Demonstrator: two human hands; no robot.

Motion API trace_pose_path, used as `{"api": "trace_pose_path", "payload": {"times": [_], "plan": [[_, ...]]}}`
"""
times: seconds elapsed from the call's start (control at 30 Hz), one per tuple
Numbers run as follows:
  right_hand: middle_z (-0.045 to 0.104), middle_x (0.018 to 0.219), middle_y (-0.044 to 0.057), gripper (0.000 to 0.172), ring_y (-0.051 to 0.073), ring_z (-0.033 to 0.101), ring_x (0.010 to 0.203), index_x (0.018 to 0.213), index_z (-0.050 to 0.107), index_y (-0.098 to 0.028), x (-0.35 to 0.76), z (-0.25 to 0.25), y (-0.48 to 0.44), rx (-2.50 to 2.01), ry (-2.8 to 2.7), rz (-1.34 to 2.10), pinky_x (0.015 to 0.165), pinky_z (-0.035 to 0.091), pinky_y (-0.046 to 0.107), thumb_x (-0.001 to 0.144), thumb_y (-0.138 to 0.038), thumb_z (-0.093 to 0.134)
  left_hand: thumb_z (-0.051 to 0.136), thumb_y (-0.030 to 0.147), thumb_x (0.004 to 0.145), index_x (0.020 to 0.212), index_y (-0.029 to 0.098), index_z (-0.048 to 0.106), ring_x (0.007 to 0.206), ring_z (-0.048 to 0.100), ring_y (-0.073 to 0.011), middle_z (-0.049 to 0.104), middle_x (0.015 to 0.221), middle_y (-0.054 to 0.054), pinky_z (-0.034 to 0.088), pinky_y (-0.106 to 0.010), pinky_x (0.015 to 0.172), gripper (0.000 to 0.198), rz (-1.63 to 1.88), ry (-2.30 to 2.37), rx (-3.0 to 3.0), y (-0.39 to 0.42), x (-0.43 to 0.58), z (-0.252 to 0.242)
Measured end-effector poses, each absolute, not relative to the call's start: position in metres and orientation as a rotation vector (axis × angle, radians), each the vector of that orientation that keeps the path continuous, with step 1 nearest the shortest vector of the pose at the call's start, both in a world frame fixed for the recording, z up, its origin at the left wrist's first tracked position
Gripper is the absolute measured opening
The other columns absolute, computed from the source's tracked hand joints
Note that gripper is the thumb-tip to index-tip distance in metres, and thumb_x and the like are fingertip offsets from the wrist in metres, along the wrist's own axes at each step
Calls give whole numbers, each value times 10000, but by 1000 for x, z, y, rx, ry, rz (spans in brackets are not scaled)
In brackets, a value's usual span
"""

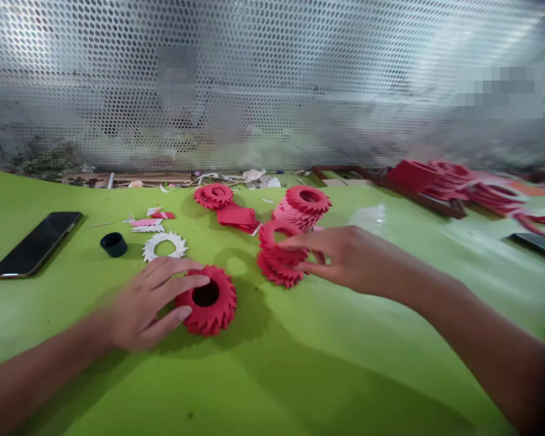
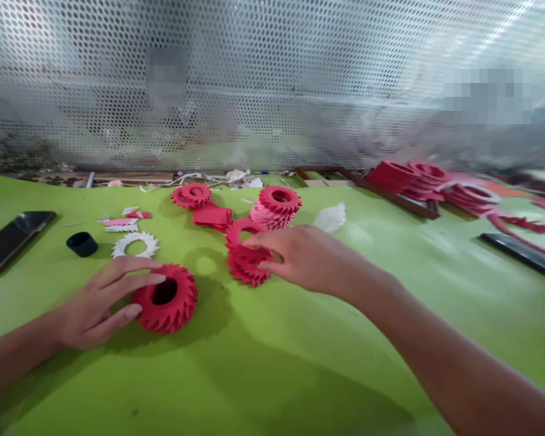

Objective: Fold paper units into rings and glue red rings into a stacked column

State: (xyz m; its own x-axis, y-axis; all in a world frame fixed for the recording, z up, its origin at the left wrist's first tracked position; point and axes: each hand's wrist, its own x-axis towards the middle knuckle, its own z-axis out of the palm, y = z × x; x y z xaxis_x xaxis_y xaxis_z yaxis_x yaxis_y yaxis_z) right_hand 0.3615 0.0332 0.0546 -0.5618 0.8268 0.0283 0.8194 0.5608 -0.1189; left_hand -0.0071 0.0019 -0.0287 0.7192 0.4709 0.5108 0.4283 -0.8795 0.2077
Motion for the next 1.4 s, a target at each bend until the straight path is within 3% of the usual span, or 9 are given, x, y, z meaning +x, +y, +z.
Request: {"api": "trace_pose_path", "payload": {"times": [0.17,0.3,0.47,0.57,0.67,0.83,1.03,1.2,1.4], "plan": [[792,1132,62,359,274,755,877,1255,732,-297,357,38,24,-1469,-2780,264,716,576,383,905,-278,657,427,257,1070,1417,213,524,1224,599,-265,636,1346,-113,492,-425,1055,363,854,740,2875,2,-10,-31],[760,1219,74,387,278,737,921,1242,728,-312,375,43,9,-1459,-2545,266,763,579,410,886,-459,692,445,270,1065,1424,230,533,1235,602,-271,636,1363,-106,502,-438,1068,371,853,747,2844,3,-12,-34],[673,706,56,314,239,628,596,828,652,-274,447,20,4,-1569,-1540,-61,521,502,377,866,-585,677,461,371,1066,1469,262,480,1279,594,-299,601,1416,-110,524,-480,1084,418,824,834,2687,2,-11,-37],[737,877,130,231,296,708,714,908,624,-280,472,3,16,-1662,-1520,13,533,541,387,847,-470,740,506,534,1023,1512,279,418,1337,572,-367,523,1507,-146,568,-534,1038,559,757,958,2529,-1,-11,-38],[744,1163,204,329,335,750,926,1135,634,-261,465,-2,29,-1683,-1732,152,643,604,401,849,-381,745,604,654,930,1573,275,317,1365,556,-429,436,1597,-188,579,-579,1019,799,679,1036,2391,-2,-13,-39],[786,989,193,265,317,748,814,1000,694,-212,434,12,46,-1731,-1887,97,644,583,395,898,-457,699,737,672,836,1614,274,206,1366,575,-430,427,1622,-202,575,-553,1050,1023,539,1045,2254,-1,-13,-40],[728,1126,203,312,336,680,1025,1086,670,-177,383,69,55,-1422,-1802,-393,894,532,479,846,-371,716,801,655,782,1594,242,284,1382,566,-423,487,1583,-202,532,-559,1101,1047,509,1088,2152,2,-5,-31],[715,1057,119,295,298,691,924,1155,597,-226,318,102,40,-1192,-2005,-609,801,545,454,866,-277,623,854,694,681,1588,212,289,1377,561,-437,500,1554,-227,508,-589,1113,1172,468,1058,2059,5,-3,-29],[679,858,61,332,260,656,695,1200,459,-216,286,72,31,-995,-2213,-549,648,521,413,898,-334,529,859,633,718,1576,211,326,1356,580,-416,535,1522,-218,506,-581,1110,1094,503,1014,2078,7,0,-30]]}}
